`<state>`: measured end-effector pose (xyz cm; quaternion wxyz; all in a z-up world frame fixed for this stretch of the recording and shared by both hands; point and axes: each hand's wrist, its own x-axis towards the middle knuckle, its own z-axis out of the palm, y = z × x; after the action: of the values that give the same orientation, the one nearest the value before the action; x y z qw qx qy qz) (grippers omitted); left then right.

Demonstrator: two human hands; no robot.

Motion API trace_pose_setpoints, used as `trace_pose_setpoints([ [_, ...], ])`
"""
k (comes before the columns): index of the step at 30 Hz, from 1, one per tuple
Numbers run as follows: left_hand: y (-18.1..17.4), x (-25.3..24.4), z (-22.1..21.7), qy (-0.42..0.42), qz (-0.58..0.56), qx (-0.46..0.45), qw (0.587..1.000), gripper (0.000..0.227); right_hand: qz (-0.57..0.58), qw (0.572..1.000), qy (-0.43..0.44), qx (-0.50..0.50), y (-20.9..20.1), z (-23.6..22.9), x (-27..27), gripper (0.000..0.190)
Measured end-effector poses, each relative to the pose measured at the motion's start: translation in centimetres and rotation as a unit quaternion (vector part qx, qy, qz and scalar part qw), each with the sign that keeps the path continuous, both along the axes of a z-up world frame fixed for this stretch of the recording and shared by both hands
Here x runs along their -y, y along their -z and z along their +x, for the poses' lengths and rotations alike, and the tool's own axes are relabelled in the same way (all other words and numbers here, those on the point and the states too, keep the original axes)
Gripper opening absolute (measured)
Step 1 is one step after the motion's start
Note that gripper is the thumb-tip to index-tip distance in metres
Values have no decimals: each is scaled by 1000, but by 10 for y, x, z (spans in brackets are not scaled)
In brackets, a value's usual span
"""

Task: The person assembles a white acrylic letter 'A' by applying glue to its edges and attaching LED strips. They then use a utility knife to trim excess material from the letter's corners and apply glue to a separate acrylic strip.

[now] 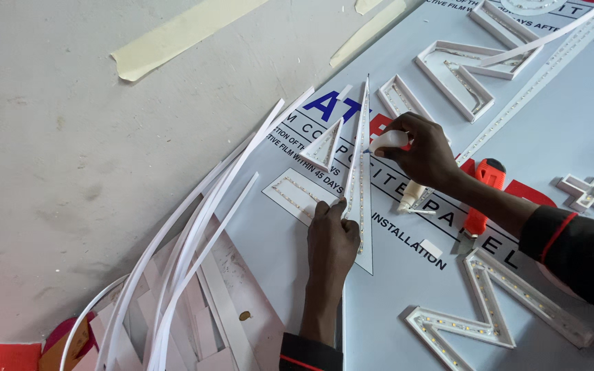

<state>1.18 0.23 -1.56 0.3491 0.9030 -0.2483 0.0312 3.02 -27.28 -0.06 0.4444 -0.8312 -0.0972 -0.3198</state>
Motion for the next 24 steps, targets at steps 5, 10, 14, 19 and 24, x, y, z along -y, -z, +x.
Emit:
trace_pose_setpoints([
  [5,1,0,1,-1,3,8,1000,40,1,1000,15,4,1,2,-2,31],
  [10,7,0,5,2,-2,15,1000,40,2,1000,29,9,1,2,-3,31],
  [14,7,0,4,3,10,8,1000,41,10,1000,28,1,1,2,1,33],
  [19,2,1,2,-3,10,0,1000,42,22,999,14,-22,-9,-5,-2,33],
  [24,0,2,-1,-4,6,-3,1000,42,208,974,2,-92,-28,-13,9,35],
])
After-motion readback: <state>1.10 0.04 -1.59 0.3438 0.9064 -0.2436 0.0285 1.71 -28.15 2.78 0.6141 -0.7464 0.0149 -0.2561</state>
